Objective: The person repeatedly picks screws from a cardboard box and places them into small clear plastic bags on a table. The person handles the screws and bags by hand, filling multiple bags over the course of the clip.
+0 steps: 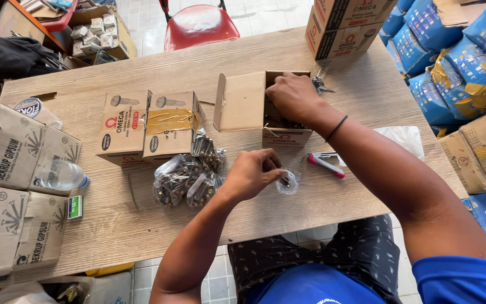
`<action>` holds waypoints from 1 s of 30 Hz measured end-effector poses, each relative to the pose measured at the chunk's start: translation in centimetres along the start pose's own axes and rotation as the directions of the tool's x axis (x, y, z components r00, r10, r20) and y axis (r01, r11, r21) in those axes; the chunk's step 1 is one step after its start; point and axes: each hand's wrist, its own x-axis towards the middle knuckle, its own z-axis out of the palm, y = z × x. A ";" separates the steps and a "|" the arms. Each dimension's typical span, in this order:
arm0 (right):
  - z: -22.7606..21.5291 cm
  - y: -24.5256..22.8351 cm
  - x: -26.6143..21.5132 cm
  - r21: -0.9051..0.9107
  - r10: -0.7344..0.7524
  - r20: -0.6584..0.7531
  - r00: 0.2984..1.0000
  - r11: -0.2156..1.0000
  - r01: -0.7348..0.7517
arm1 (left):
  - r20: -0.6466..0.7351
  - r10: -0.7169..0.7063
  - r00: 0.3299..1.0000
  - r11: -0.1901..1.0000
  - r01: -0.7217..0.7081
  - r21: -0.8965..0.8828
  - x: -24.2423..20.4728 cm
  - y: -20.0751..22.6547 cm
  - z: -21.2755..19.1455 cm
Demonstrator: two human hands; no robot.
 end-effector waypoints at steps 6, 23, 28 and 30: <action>-2.2 0.3 -1.3 0.255 0.127 0.025 0.992 0.958 -0.129 | 0.062 -0.014 0.998 0.998 0.010 0.058 -0.7 0.8 -1.5; -2.7 0.8 -0.9 0.407 0.164 0.247 0.955 0.877 -0.256 | 0.074 -0.003 0.997 1.000 0.004 -0.005 0.4 -0.8 -0.7; -3.9 -0.1 -1.2 0.399 0.150 0.262 0.953 0.883 -0.248 | 0.072 0.011 0.997 1.000 -0.009 -0.023 0.5 -1.2 -0.3; -3.9 -0.2 -1.2 0.394 0.120 0.250 0.961 0.894 -0.214 | 0.066 0.021 0.998 1.000 -0.020 -0.024 0.6 -1.4 -0.1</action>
